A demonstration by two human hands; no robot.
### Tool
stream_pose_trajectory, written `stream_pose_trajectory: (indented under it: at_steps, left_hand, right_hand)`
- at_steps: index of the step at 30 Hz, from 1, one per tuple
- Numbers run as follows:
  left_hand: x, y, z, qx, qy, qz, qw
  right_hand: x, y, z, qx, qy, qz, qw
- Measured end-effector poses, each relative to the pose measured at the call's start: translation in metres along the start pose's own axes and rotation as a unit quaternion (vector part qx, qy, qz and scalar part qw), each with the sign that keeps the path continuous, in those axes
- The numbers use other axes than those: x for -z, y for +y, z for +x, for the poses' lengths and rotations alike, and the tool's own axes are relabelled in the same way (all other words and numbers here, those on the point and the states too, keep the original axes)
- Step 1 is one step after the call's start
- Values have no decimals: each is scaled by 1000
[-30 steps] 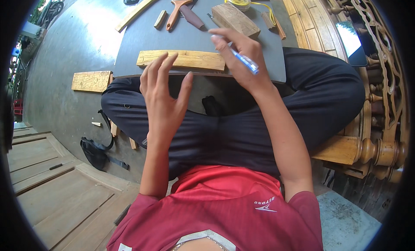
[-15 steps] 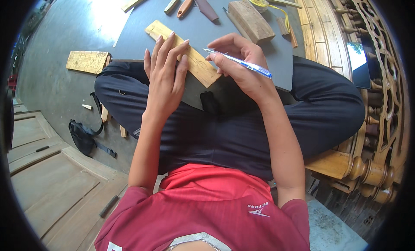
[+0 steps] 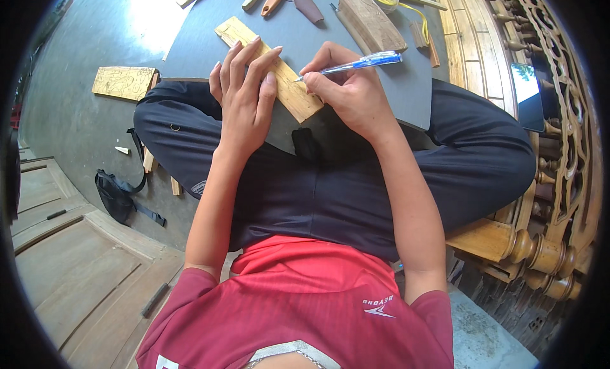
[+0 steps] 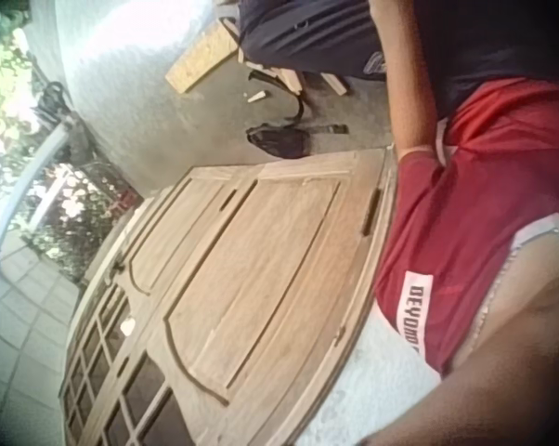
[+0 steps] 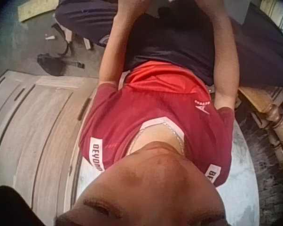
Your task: The person is marking wood with a pencil and then carving a notch using a small hand tool in a workshop environment.
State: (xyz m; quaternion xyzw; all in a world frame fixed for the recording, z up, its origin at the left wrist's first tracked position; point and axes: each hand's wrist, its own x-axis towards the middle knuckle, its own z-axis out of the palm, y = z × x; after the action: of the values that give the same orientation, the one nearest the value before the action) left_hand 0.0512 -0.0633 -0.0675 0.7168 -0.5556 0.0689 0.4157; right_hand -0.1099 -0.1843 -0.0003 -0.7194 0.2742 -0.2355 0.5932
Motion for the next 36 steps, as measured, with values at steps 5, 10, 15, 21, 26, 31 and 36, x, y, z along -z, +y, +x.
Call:
stream_pose_trajectory:
  at_steps: [5, 10, 15, 21, 26, 31, 36]
  left_hand:
    - [-1, 1, 0, -2, 4, 5, 1000]
    - [-3, -1, 0, -4, 8, 7, 1000]
    - [-3, 0, 0, -2, 7, 6, 1000]
    - [13, 8, 5, -9, -20, 50, 999]
    - [28, 13, 11, -54, -35, 152, 986]
    - [31, 32, 14, 11, -19, 158, 987]
    - [26, 49, 25, -27, -28, 161, 986]
  right_hand:
    - [0, 0, -2, 9, 0, -21, 1000]
    - [1, 3, 0, 14, 4, -34, 999]
    - [0, 2, 0, 26, 1, -52, 998]
    - [3, 2, -2, 22, 28, -13, 999]
    - [9, 6, -1, 61, 138, 2, 988]
    - [14, 9, 3, 88, 166, 1, 982]
    - [12, 7, 6, 97, 132, -50, 985]
